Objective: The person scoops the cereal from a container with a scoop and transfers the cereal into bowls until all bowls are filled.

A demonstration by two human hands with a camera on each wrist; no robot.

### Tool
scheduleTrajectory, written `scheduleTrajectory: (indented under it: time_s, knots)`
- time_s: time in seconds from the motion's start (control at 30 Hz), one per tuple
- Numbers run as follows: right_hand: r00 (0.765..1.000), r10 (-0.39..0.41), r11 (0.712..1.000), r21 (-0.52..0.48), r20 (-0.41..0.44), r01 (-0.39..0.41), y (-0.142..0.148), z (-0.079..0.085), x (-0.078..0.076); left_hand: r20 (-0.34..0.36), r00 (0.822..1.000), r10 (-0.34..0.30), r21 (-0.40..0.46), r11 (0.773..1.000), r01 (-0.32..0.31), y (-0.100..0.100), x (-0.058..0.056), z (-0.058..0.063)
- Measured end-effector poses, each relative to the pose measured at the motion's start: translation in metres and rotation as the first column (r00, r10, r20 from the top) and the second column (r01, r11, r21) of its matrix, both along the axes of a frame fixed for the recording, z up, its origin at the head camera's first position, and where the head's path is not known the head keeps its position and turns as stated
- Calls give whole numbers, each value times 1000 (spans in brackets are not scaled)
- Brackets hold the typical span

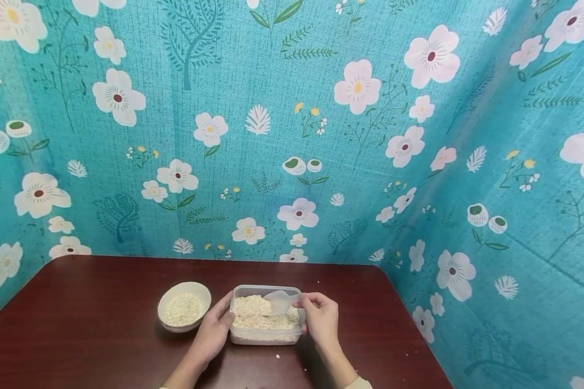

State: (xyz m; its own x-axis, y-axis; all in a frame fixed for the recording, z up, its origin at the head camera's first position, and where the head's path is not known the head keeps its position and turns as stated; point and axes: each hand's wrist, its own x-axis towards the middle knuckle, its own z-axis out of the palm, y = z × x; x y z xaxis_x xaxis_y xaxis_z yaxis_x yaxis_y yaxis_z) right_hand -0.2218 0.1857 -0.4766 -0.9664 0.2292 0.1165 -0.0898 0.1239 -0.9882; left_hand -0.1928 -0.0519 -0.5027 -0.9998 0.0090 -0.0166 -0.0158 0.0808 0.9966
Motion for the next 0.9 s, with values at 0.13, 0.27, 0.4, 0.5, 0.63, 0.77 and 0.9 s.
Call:
scheduleTrajectory:
  time_s: [0.13, 0.27, 0.4, 0.5, 0.63, 0.77, 0.9]
  knots:
    - [998, 34, 999, -2, 49, -34, -1, 2, -3, 12, 1000, -2, -14, 1000, 2, 1, 0, 2]
    - [991, 97, 995, -13, 91, -96, -1, 5, -5, 21, 1000, 0, -24, 1000, 0, 0, 1, 4]
    - [975, 187, 982, -54, 117, -182, -1, 8, -7, 24, 1000, 1, -32, 999, -1, 0, 1, 4]
    - [961, 242, 969, -75, 135, -234, -1, 8, -8, 16, 1000, -2, -28, 1000, 2, 0, 1, 4]
    - [943, 286, 958, -70, 167, -278, -3, 11, -9, 9, 1000, -9, -15, 1000, 9, 0, 1, 4]
    - [922, 330, 944, -67, 203, -323, -5, 14, -8, 10, 1000, -13, -13, 1000, 13, 0, 1, 3]
    - [901, 373, 927, -53, 221, -371, -7, 16, -8, 2, 1000, -6, -19, 1000, 6, 0, 1, 2]
